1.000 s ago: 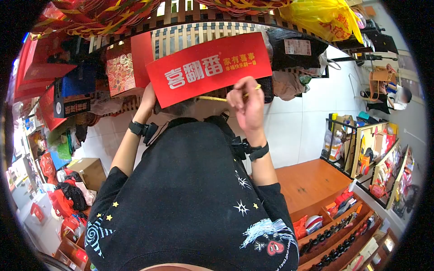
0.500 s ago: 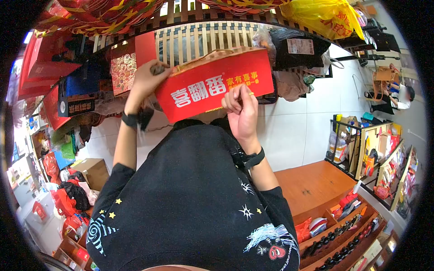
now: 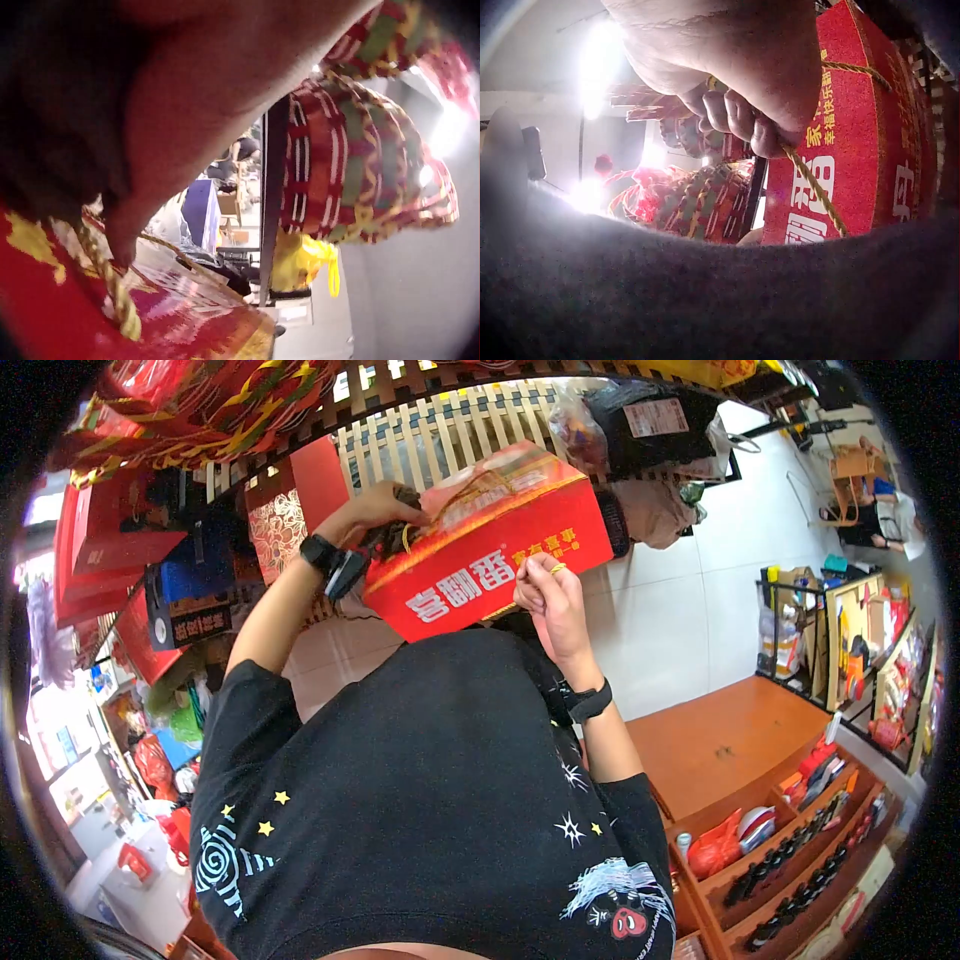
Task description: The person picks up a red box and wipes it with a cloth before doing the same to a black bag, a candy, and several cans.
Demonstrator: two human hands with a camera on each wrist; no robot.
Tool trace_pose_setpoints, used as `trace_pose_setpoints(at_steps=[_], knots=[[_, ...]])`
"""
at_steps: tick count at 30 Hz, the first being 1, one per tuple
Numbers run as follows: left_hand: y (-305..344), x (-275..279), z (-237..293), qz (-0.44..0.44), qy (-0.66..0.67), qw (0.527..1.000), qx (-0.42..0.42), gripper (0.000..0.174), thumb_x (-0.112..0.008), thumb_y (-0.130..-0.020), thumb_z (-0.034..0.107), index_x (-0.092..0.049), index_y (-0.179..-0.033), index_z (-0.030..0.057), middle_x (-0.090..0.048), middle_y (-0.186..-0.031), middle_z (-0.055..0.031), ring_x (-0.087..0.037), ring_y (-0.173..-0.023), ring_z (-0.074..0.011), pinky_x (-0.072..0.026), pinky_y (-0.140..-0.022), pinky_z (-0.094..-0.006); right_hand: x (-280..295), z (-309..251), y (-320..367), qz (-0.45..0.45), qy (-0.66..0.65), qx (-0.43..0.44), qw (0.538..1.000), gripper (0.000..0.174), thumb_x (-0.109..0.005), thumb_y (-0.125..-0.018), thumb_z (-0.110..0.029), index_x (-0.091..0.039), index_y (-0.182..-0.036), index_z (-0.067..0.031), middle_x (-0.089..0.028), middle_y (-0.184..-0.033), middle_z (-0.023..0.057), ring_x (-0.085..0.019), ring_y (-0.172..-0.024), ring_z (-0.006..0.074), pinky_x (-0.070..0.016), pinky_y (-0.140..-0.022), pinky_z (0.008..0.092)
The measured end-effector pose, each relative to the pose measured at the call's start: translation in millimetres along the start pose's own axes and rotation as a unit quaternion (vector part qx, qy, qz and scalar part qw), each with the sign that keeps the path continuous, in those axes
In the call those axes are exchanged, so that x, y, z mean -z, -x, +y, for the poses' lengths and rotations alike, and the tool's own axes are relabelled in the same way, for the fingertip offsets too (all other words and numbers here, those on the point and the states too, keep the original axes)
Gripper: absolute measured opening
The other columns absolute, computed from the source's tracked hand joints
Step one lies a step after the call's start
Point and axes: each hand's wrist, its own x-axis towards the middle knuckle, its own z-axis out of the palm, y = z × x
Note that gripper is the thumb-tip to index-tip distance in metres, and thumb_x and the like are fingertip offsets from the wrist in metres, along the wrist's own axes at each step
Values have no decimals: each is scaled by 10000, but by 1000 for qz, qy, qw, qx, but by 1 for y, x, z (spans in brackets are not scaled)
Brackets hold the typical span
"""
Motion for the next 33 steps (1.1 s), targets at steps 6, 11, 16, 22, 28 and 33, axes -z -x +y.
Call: trace_pose_setpoints(at_steps=[6, 11, 16, 22, 28, 33], knots=[[12, -18, -29, -2, 44, 998, 41, 245, -841, -773, 146, -699, -906, -3, -708, -826, -65, -657, -704, -115, -508, -640, -264, 1, 5, 13, 18, 65, -13, 998, 222, -521, -1041, -196, -580, -920, -19, -352, -630, -72, -299, -575, 30, -276, -571, 229], [39, -23, -16, -135, 319, 937, 50, 461, -767, -815, 19, -564, -1229, 3, -677, -1070, -61, -705, -823, -141, -579, -731, -290, 8, 14, 15, 31, 37, -17, 999, 217, -517, -1044, -183, -610, -970, -2, -383, -651, -72, -326, -588, 35, -287, -580, 214], [96, -56, 27, -226, 241, 929, -167, 348, -776, -799, 53, -430, -782, 77, -718, -906, -97, -673, -837, -141, -537, -752, -284, 10, 9, 19, 24, 86, -59, 994, 331, -511, -1053, -235, -610, -1206, 42, -587, -844, 10, -530, -750, 74, -435, -706, 225], [121, -123, 76, -154, -58, 897, -409, 247, -742, -689, 83, -655, -912, 25, -693, -871, -189, -675, -917, -386, -527, -763, -440, 16, 32, 23, -30, 61, -110, 992, 626, -518, -1027, -502, -575, -1307, 54, -659, -1223, 144, -653, -1110, 216, -519, -946, 345], [111, -166, 85, -72, -159, 900, -400, 234, -742, -653, 77, -633, -853, 22, -683, -849, -170, -669, -873, -396, -527, -765, -450, -19, -14, 11, -1, 91, -76, 993, 520, -594, -992, -377, -582, -1280, 56, -692, -1147, 125, -680, -1032, 175, -533, -925, 302], [103, -180, 93, -31, -7, 897, -441, 215, -731, -662, 21, -637, -856, 22, -682, -829, -170, -684, -878, -372, -528, -741, -419, -17, -50, -14, 14, 118, -127, 985, 330, -550, -1003, -189, -594, -1230, 47, -711, -1105, 184, -703, -934, 206, -554, -846, 315]])
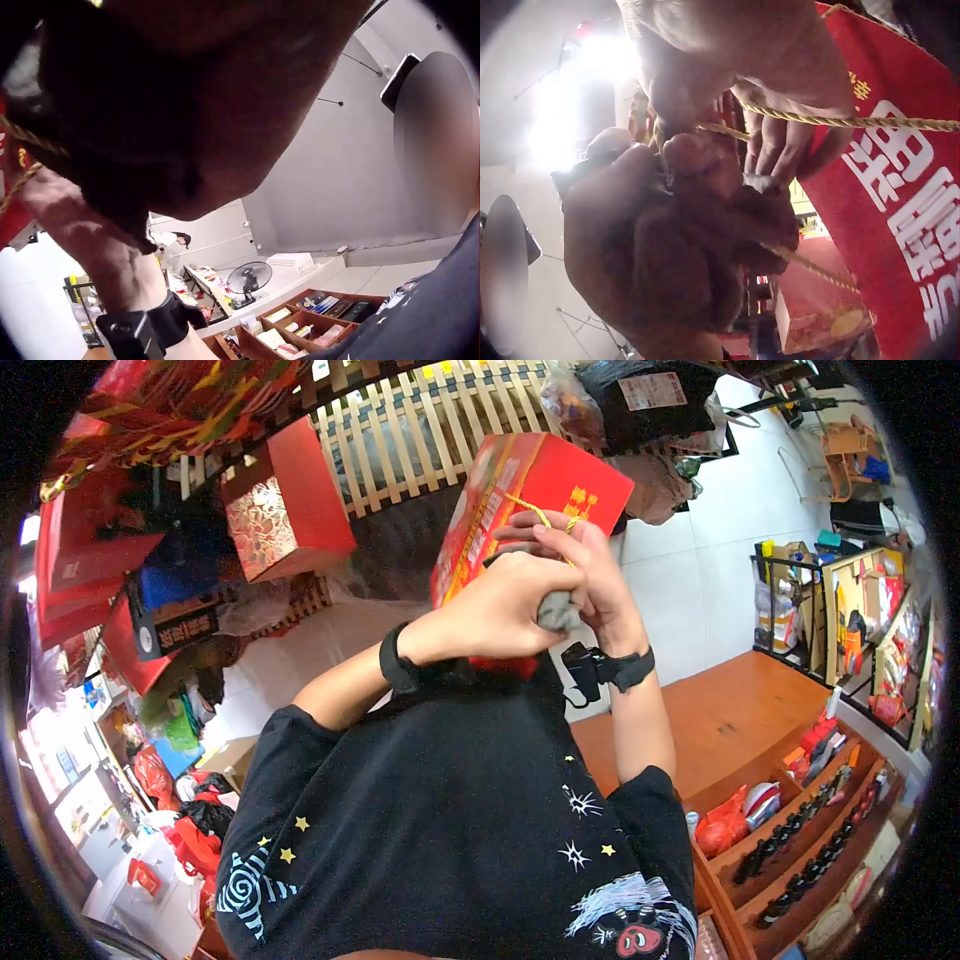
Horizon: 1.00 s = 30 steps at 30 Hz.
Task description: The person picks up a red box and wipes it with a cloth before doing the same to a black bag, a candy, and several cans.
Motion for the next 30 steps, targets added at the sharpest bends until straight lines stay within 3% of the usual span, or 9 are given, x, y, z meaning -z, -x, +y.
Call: trace_pose_setpoints(at_steps=[3, 5, 7, 9, 16, 19, 21, 28, 30], knots=[[4, 2, 16, -30, 50, 998, 19, 211, -717, -690, 1, -619, -877, 16, -668, -817, -154, -683, -878, -361, -529, -730, -393, 22, -15, 11, 20, 108, -7, 994, 314, -542, -1011, -192, -595, -1199, 54, -728, -1053, 177, -702, -916, 191, -557, -815, 310], [13, -4, 13, -19, -53, 998, -31, 242, -697, -737, 0, -593, -954, 23, -658, -846, -158, -681, -888, -356, -533, -741, -420, 46, -26, 34, -16, 98, 62, 993, 266, -531, -1026, -200, -619, -1116, 34, -662, -753, 30, -694, -794, 127, -548, -745, 281], [28, 2, 2, -213, 84, 973, 35, 327, -684, -750, 20, -536, -1042, 20, -632, -1148, -177, -668, -923, -394, -537, -775, -475, 51, -11, 52, 20, 121, -7, 992, 251, -531, -1028, -201, -641, -1036, 26, -542, -664, -26, -654, -684, 105, -532, -708, 261], [40, -5, 16, -267, -59, 961, 40, 284, -691, -763, 56, -557, -1011, 18, -666, -1115, -174, -677, -908, -397, -539, -760, -473, 47, -3, 55, 16, 127, -34, 991, 227, -582, -1005, -193, -666, -960, 13, -479, -629, -63, -529, -545, 79, -438, -558, 240], [18, 32, -23, 103, -57, 990, 72, 406, -831, -826, 332, -550, -862, 40, -562, -784, -42, -562, -740, -149, -460, -669, -290, 78, -6, 93, 118, 284, -80, 948, 282, -624, -983, -264, -638, -796, -53, -471, -595, -83, -363, -509, 21, -284, -494, 227], [-19, 45, -68, 90, 46, 991, 88, 413, -421, -1050, 481, -475, -1154, 85, -512, -1070, -58, -496, -1004, -133, -434, -883, -302, 77, -24, 112, 149, 293, -78, 941, 298, -630, -984, -291, -613, -765, -90, -424, -565, -103, -311, -495, 9, -228, -486, 223], [-40, 31, -72, 75, 376, 920, 76, 360, -385, -1073, 428, -473, -1156, 89, -487, -1123, -27, -479, -1084, -134, -406, -965, -301, 79, -30, 125, 145, 322, -98, 931, 355, -641, -979, -321, -627, -736, -63, -460, -576, -81, -363, -517, 23, -265, -479, 239], [-56, -31, -75, -8, 209, 978, 3, 250, -604, -1007, 233, -461, -1117, 61, -481, -1080, -30, -461, -1037, -128, -380, -972, -276, 59, -37, 167, 180, 237, -94, 950, 380, -565, -1021, -284, -615, -720, -57, -378, -526, -115, -274, -460, 10, -213, -449, 229], [-50, -32, -76, 31, 76, 988, -132, 241, -613, -997, 180, -448, -1114, 50, -473, -1076, -51, -451, -1037, -129, -381, -968, -273, 54, -39, 174, 174, 222, -96, 955, 377, -568, -1015, -275, -613, -707, -63, -399, -543, -109, -287, -477, 14, -221, -461, 228]])
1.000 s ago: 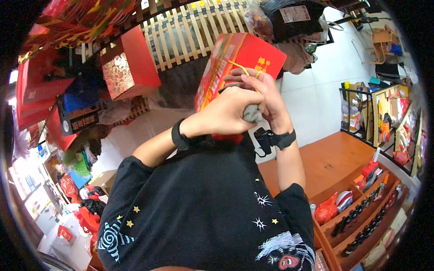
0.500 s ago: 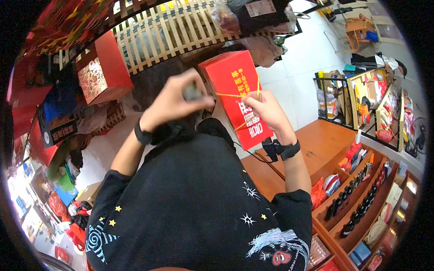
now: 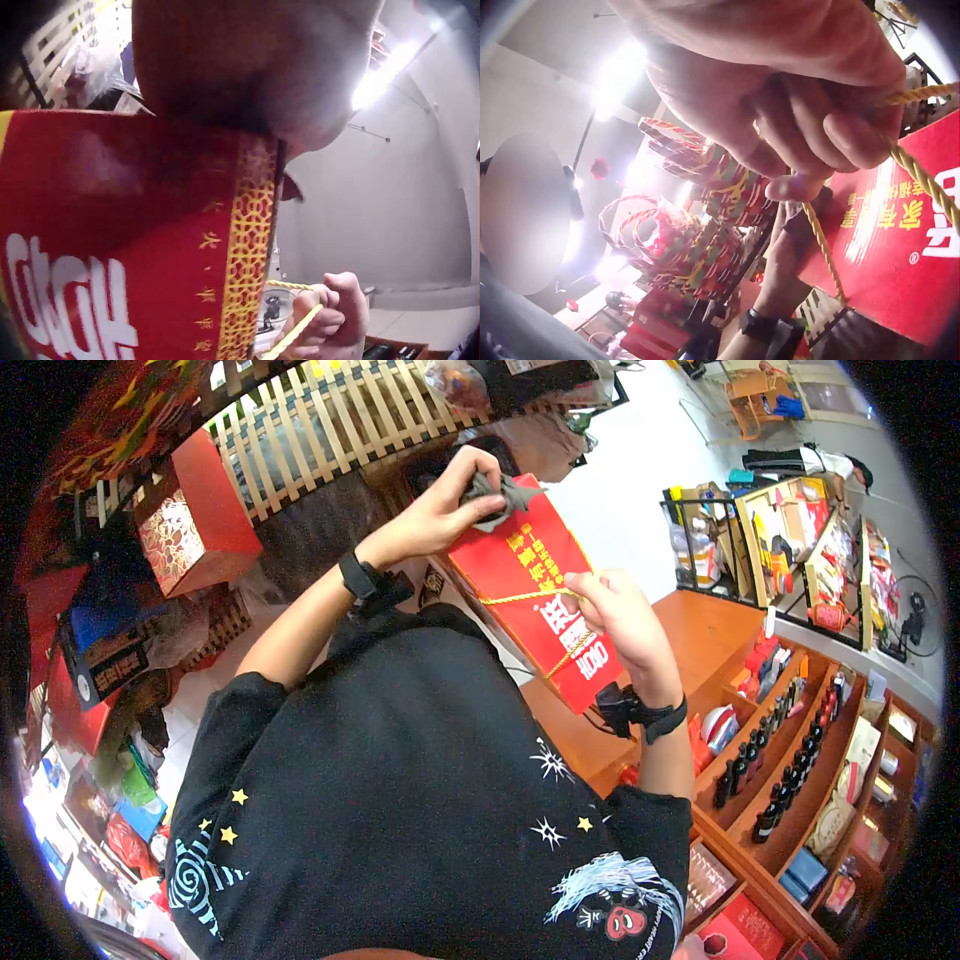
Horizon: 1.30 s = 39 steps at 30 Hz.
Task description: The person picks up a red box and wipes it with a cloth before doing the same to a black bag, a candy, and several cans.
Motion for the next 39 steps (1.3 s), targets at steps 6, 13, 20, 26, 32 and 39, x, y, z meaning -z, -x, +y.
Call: trace_pose_setpoints(at_steps=[6, 13, 20, 26, 32, 39], knots=[[41, -10, -43, -7, 90, 988, 129, 175, -537, -999, 139, -435, -1097, 36, -463, -1077, -76, -459, -1056, -176, -371, -1010, -307, 4, -23, 23, -6, 91, -31, 995, 353, -594, -995, -256, -597, -692, -73, -417, -571, -99, -309, -500, 16, -224, -474, 228], [166, -20, -162, -85, -36, 960, 265, 237, -555, -983, 185, -471, -1129, 17, -522, -1108, -147, -507, -1046, -244, -403, -986, -330, 1, -40, 60, 48, 170, -77, 981, 409, -580, -1000, -243, -496, -624, -102, -397, -562, -75, -309, -501, 30, -227, -483, 250], [193, -37, -205, 20, 161, 856, 491, 565, -637, -977, 352, -487, -1420, 35, -612, -1303, -147, -583, -1199, -243, -473, -987, -375, 5, -60, 119, 158, 187, -93, 965, 428, -600, -989, -254, -514, -605, -88, -406, -508, -42, -371, -472, 64, -241, -472, 257], [82, 3, -121, 267, 141, 897, 322, 298, -617, -995, 265, -639, -1209, 58, -667, -1075, -76, -610, -956, -137, -485, -847, -297, 11, -76, 122, 175, 66, 2, 982, 475, -514, -1027, -231, -510, -586, -56, -337, -476, -39, -301, -432, 78, -243, -443, 272], [42, 60, -12, 376, -100, 915, 105, 317, -744, -903, 209, -638, -1143, 31, -689, -1034, -98, -672, -913, -184, -523, -818, -318, 4, -76, 89, 89, -25, -24, 995, 414, -491, -1044, -259, -585, -768, 35, -276, -495, -79, -218, -419, 41, -196, -428, 243], [-3, -4, 64, 14, -218, 960, -173, 475, -716, -807, 67, -577, -1254, -14, -605, -1294, -172, -569, -1234, -351, -490, -1035, -423, 6, -55, 49, 16, -116, -33, 993, 330, -503, -1031, -237, -593, -849, 23, -252, -513, -102, -193, -428, 25, -181, -433, 229]])
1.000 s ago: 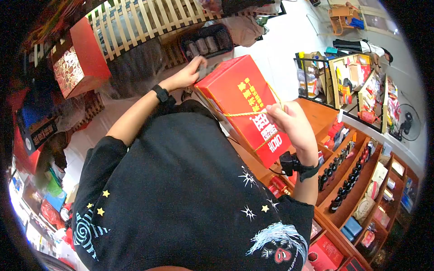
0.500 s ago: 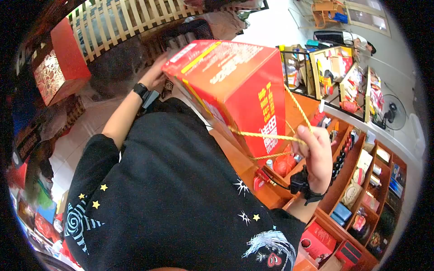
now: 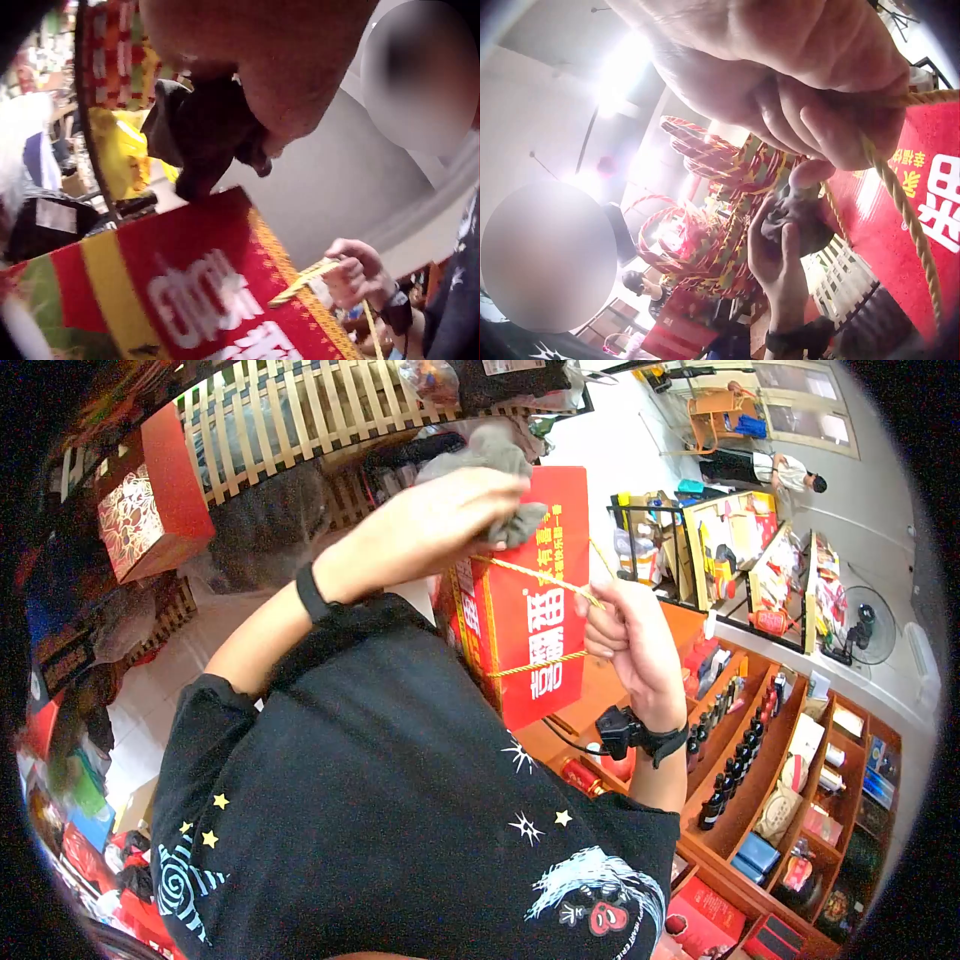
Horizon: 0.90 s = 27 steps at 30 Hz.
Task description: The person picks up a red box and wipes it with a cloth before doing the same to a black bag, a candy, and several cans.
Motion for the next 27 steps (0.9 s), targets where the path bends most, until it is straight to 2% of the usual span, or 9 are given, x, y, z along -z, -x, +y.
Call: trace_pose_setpoints(at_steps=[2, 6, 8, 10, 15, 18, 21, 24, 27], knots=[[7, -1, 7, -37, -34, 995, -83, 417, -661, -800, 55, -587, -1198, -46, -605, -1291, -179, -576, -1228, -352, -504, -1025, -424, 1, 4, -2, -8, -30, 7, 999, 326, -508, -1029, -240, -592, -858, 25, -249, -515, -103, -189, -428, 24, -177, -433, 227], [28, 15, 22, -130, 19, 989, -73, 391, -621, -801, 33, -603, -1179, -63, -622, -1275, -177, -586, -1214, -354, -514, -1011, -416, -7, 15, -4, -22, -15, 0, 1000, 340, -517, -1027, -250, -593, -855, 33, -245, -516, -103, -175, -424, 25, -173, -427, 229], [43, 16, 24, -126, 23, 989, -76, 372, -624, -822, 41, -608, -1181, -57, -628, -1277, -170, -602, -1196, -344, -528, -996, -407, -9, 19, -5, -40, 21, -8, 999, 367, -479, -1034, -250, -599, -836, 35, -244, -499, -98, -186, -422, 27, -175, -432, 238], [53, 26, 25, -152, -52, 981, -111, 331, -630, -850, 61, -614, -1161, -49, -631, -1278, -163, -615, -1181, -332, -541, -978, -396, -14, 22, 0, -28, 23, -24, 999, 355, -489, -1032, -233, -604, -834, 39, -258, -502, -92, -194, -422, 32, -169, -431, 243], [58, 59, 16, -159, -97, 979, -88, 278, -617, -889, 92, -621, -1143, -22, -631, -1282, -139, -611, -1193, -329, -555, -960, -399, -19, 31, -4, -56, 53, -40, 996, 324, -489, -1036, -214, -608, -838, 14, -267, -520, -95, -202, -435, 30, -176, -435, 238], [68, 83, -6, -166, -212, 963, 15, 360, -613, -812, 40, -626, -1165, -25, -620, -1309, -159, -574, -1256, -332, -509, -1028, -406, -18, 35, -7, -58, 53, -31, 996, 324, -481, -1038, -211, -596, -824, 4, -274, -519, -94, -203, -435, 28, -175, -433, 236], [147, 97, -80, -243, -210, 933, 165, 419, -614, -777, 0, -612, -1193, -55, -604, -1338, -186, -552, -1262, -369, -484, -1044, -419, -12, 31, -3, -50, 48, -17, 997, 326, -483, -1033, -188, -574, -789, 8, -280, -502, -89, -207, -422, 26, -176, -426, 236], [152, 87, -57, -98, -159, 954, 234, 302, -650, -880, 36, -636, -1175, -30, -640, -1267, -185, -612, -1154, -362, -520, -968, -406, -9, 28, -1, -45, 39, -13, 998, 323, -487, -1030, -190, -577, -792, 10, -293, -504, -90, -217, -424, 25, -186, -429, 233], [102, 77, -20, -2, -157, 971, 179, 324, -663, -899, 31, -632, -1220, -3, -635, -1307, -176, -632, -1165, -344, -521, -986, -404, -13, 30, -4, -58, 61, -12, 996, 327, -494, -1028, -199, -580, -796, 16, -305, -510, -90, -230, -428, 24, -191, -433, 230]])
